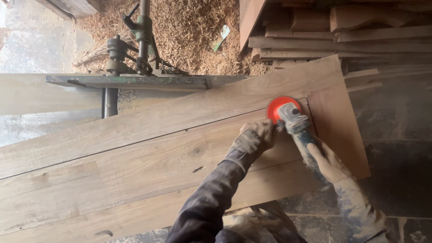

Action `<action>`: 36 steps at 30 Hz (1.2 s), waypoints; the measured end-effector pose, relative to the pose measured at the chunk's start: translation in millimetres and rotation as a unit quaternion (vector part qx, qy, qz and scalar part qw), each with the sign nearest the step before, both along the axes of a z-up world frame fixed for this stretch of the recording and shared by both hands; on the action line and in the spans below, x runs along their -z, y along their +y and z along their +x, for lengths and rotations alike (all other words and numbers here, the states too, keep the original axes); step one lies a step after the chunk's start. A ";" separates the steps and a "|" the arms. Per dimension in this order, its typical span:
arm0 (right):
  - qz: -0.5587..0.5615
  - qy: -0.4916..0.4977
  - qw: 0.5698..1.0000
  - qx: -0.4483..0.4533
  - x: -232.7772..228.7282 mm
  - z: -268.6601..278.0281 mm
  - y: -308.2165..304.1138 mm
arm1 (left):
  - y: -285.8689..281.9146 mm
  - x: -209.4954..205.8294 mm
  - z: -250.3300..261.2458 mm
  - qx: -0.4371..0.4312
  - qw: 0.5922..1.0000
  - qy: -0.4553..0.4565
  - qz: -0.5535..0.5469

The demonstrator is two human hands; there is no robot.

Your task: The person uses an angle grinder with a sanding disc to smooth the surface of a large wooden board. The person moves the tool across the board in a systematic manner, covering different sections of the surface.

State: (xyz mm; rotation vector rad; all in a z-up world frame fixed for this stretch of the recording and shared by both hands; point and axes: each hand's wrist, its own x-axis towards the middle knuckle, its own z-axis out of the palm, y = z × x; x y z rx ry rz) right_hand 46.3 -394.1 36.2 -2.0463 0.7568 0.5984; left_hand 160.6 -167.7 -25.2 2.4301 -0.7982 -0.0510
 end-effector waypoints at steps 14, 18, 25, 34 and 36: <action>0.053 0.018 0.996 0.071 22.6 -72.2 34.3 | 48.4 -8.9 -59.2 -0.042 0.989 -0.134 -0.040; 0.090 -0.015 0.996 -0.013 14.0 -52.2 132.1 | 157.9 -25.2 -74.9 -0.074 0.990 -0.121 0.016; 0.028 -0.028 0.978 -0.205 2.4 3.8 352.4 | 384.9 -47.3 -97.0 -0.077 0.968 -0.105 0.216; 0.076 -0.011 0.945 -0.317 -12.0 46.9 580.7 | 606.3 -62.5 -120.7 -0.108 0.932 -0.008 0.345; 0.075 -0.008 0.943 -0.324 -13.3 41.3 593.5 | 620.7 -62.1 -125.2 -0.089 0.934 0.003 0.345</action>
